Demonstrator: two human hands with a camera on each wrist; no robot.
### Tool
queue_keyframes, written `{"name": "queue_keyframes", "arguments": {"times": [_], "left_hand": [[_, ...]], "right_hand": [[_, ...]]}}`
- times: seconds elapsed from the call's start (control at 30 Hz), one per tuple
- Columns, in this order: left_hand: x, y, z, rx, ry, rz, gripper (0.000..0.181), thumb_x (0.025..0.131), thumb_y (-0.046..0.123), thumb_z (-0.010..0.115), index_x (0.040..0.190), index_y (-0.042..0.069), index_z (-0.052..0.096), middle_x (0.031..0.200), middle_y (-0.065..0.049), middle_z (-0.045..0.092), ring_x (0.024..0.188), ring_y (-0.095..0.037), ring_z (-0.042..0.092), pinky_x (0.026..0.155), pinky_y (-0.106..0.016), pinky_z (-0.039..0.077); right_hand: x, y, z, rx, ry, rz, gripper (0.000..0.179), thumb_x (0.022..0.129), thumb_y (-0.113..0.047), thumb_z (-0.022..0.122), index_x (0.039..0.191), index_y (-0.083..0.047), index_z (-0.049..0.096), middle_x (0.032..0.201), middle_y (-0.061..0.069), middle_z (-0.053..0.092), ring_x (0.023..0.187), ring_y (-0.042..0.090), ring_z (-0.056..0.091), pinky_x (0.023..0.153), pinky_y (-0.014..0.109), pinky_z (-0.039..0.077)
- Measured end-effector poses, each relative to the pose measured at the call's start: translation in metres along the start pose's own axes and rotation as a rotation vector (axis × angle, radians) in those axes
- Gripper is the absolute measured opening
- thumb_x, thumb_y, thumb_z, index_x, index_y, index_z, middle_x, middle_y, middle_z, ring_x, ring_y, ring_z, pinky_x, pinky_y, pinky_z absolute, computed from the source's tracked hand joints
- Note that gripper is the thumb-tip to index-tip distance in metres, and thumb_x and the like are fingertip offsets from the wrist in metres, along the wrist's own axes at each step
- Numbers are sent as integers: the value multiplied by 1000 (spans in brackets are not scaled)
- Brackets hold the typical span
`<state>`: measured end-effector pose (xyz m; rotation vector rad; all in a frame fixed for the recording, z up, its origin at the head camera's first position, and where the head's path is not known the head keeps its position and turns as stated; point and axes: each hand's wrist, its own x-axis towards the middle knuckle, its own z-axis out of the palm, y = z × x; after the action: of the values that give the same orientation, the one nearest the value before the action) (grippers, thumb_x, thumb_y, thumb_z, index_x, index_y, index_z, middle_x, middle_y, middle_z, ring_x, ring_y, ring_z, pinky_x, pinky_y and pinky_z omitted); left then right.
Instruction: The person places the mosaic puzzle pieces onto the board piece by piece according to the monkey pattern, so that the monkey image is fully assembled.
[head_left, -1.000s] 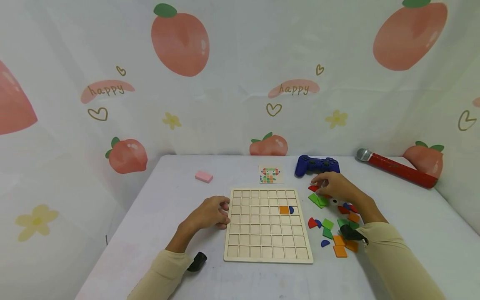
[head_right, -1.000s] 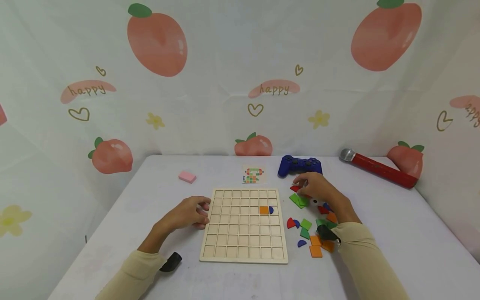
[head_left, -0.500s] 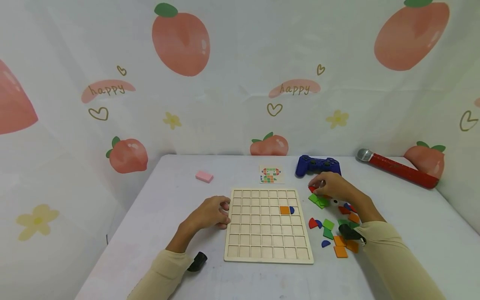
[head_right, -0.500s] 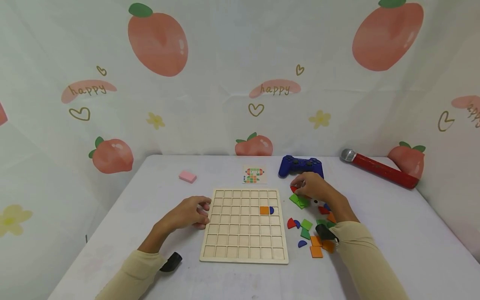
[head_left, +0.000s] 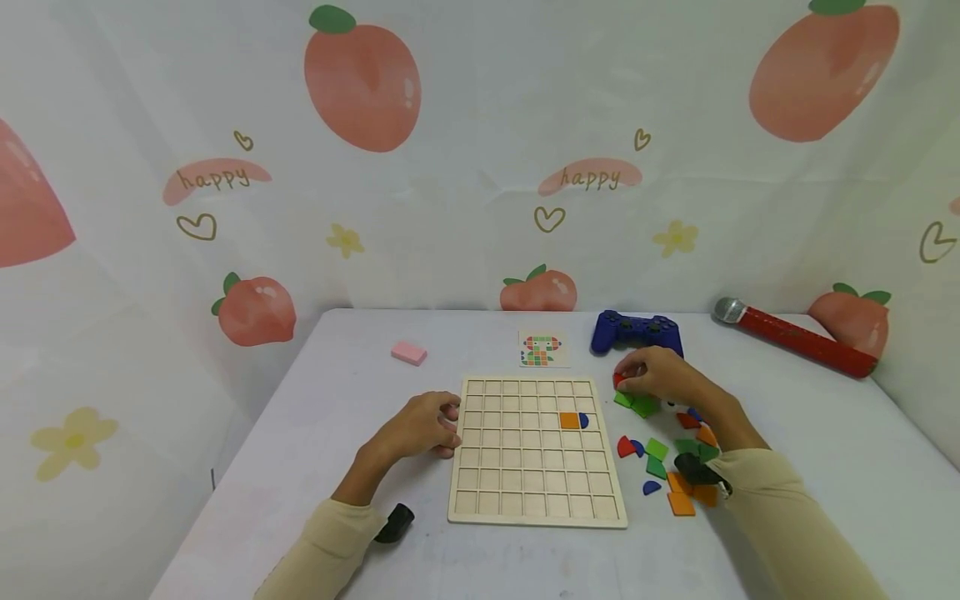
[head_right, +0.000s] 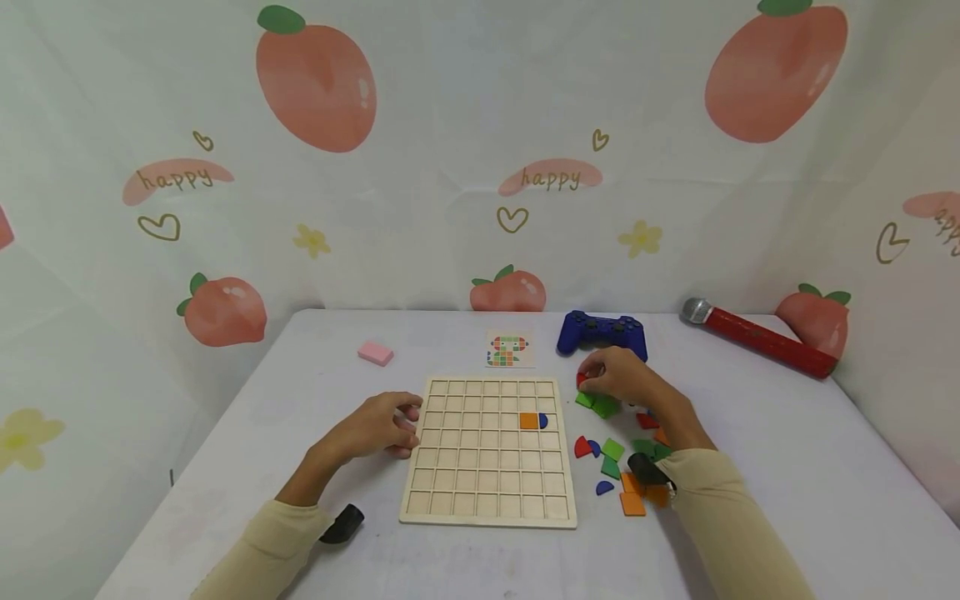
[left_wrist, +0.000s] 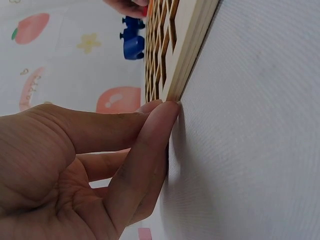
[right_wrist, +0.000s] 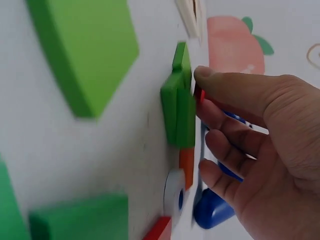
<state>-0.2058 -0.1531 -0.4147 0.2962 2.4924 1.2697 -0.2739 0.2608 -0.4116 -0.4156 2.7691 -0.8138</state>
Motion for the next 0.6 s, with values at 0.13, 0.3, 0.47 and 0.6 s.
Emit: {"name": "queue_keyframes", "arguments": {"times": [0.13, 0.3, 0.47, 0.6], "left_hand": [[0, 1, 1, 18, 5, -2, 62, 86, -8, 80, 142, -12, 55, 114, -12, 63, 85, -15, 66, 68, -27, 64], [0, 0, 1, 29, 6, 3, 62, 85, -8, 80, 142, -12, 55, 114, -12, 63, 86, -16, 66, 68, -26, 63], [-2, 2, 0, 16, -1, 4, 63, 85, -8, 80, 143, -13, 55, 115, -12, 63, 85, -15, 66, 68, -28, 64], [-2, 3, 0, 7, -6, 4, 63, 85, -8, 80, 143, -13, 55, 116, -12, 63, 85, -14, 66, 68, -30, 64]], "right_hand": [[0, -9, 5, -4, 11, -42, 30, 96, -26, 78, 119, -6, 77, 104, 6, 70, 94, 24, 57, 80, 33, 52], [-1, -23, 12, 2, 11, -94, 29, 94, -27, 81, 115, -7, 79, 99, 3, 69, 90, 22, 56, 76, 32, 48], [0, -36, 19, 24, 4, -139, 26, 91, -23, 82, 111, -6, 79, 94, 2, 70, 85, 20, 57, 73, 31, 49], [2, -44, 24, 36, -13, -151, 24, 91, -22, 81, 110, -7, 79, 93, 1, 69, 85, 19, 57, 73, 32, 49]]}}
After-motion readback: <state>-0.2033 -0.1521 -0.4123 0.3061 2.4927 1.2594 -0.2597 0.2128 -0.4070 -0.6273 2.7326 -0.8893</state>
